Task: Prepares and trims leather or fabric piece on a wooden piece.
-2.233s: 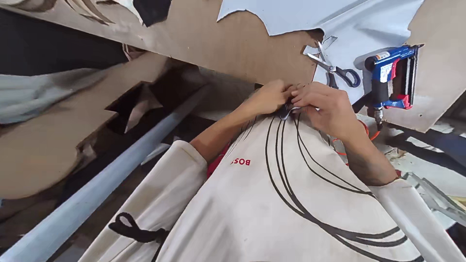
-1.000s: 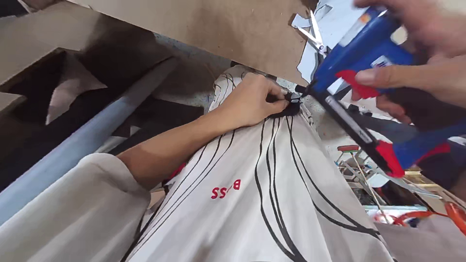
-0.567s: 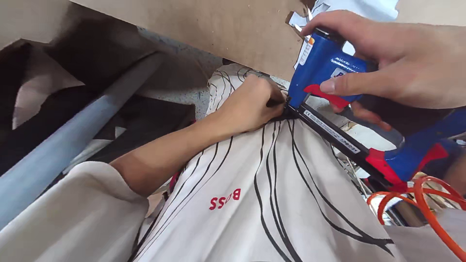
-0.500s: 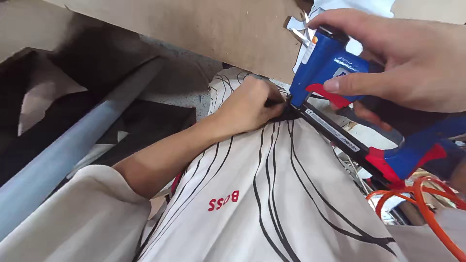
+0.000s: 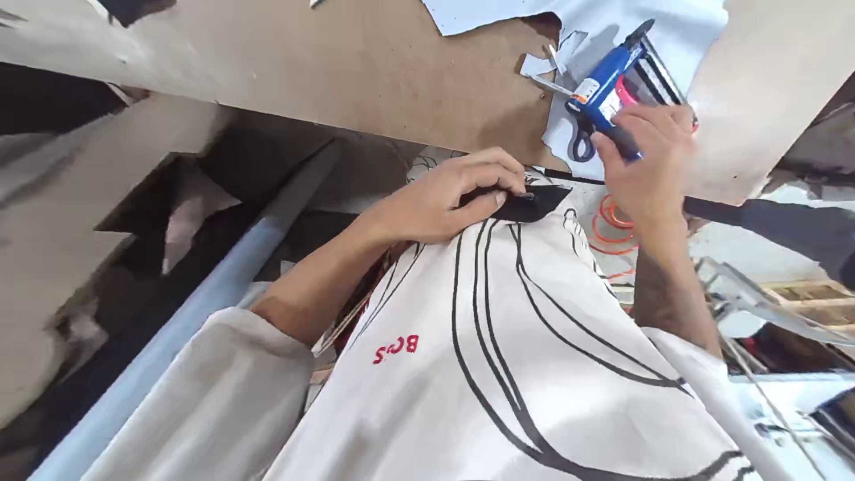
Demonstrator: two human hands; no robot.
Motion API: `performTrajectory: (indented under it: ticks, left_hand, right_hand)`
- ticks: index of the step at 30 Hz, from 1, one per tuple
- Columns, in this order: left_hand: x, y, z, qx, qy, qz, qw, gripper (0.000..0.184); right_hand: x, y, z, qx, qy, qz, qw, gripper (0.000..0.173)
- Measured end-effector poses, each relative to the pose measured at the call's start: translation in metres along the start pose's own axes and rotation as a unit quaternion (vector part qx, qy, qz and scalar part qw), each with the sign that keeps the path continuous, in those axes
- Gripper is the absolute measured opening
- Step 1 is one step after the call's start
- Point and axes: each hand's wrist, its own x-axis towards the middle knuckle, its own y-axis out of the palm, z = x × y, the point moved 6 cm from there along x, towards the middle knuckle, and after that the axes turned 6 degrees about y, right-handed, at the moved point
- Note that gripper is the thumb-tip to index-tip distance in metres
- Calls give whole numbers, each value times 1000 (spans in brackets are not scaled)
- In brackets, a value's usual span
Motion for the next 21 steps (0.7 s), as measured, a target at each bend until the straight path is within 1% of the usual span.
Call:
performTrajectory:
  ticks: [1, 2, 3, 4, 6, 8, 10, 11, 13, 15, 18, 21]
  left_hand:
    - [2, 0, 0, 5, 7, 14, 1000, 30]
    - [5, -1, 0, 5, 13, 27, 1000, 31]
    - [9, -2, -1, 7, 17, 41, 999, 32]
    - [13, -3, -2, 9, 21, 54, 998, 32]
    - [23, -2, -7, 21, 25, 81, 996, 32]
    - [37, 2, -17, 86, 27, 96, 991, 36]
    - [50, 9, -27, 160, 23, 105, 981, 33]
    - [56, 13, -31, 176, 21, 113, 978, 29]
    - [65, 17, -34, 169, 9, 116, 979, 21]
    - [65, 17, -31, 120, -25, 90, 988, 17]
    - [52, 11, -24, 71, -58, 44, 995, 15]
    - [41, 7, -25, 98, -28, 46, 994, 18]
  right_hand:
    - [-14, -14, 20, 79, -7, 13, 997, 36]
    - [-24, -23, 39, 178, -32, 35, 983, 37]
    - [-32, -25, 57, 272, -59, 59, 959, 38]
    - [-37, -23, 70, 328, -80, 69, 939, 37]
    - [-41, -15, 82, 337, -104, 38, 935, 28]
    - [-40, -11, 83, 323, -112, 7, 940, 22]
    - [-38, -10, 82, 312, -112, 5, 943, 18]
    - [-39, -9, 81, 310, -106, 10, 945, 17]
    - [-40, -9, 77, 317, -90, 17, 944, 20]
    - [-42, -7, 72, 339, -62, 23, 938, 25]
    - [-46, 0, 68, 369, -25, 23, 929, 28]
    - [-47, 4, 69, 367, -30, 6, 930, 26]
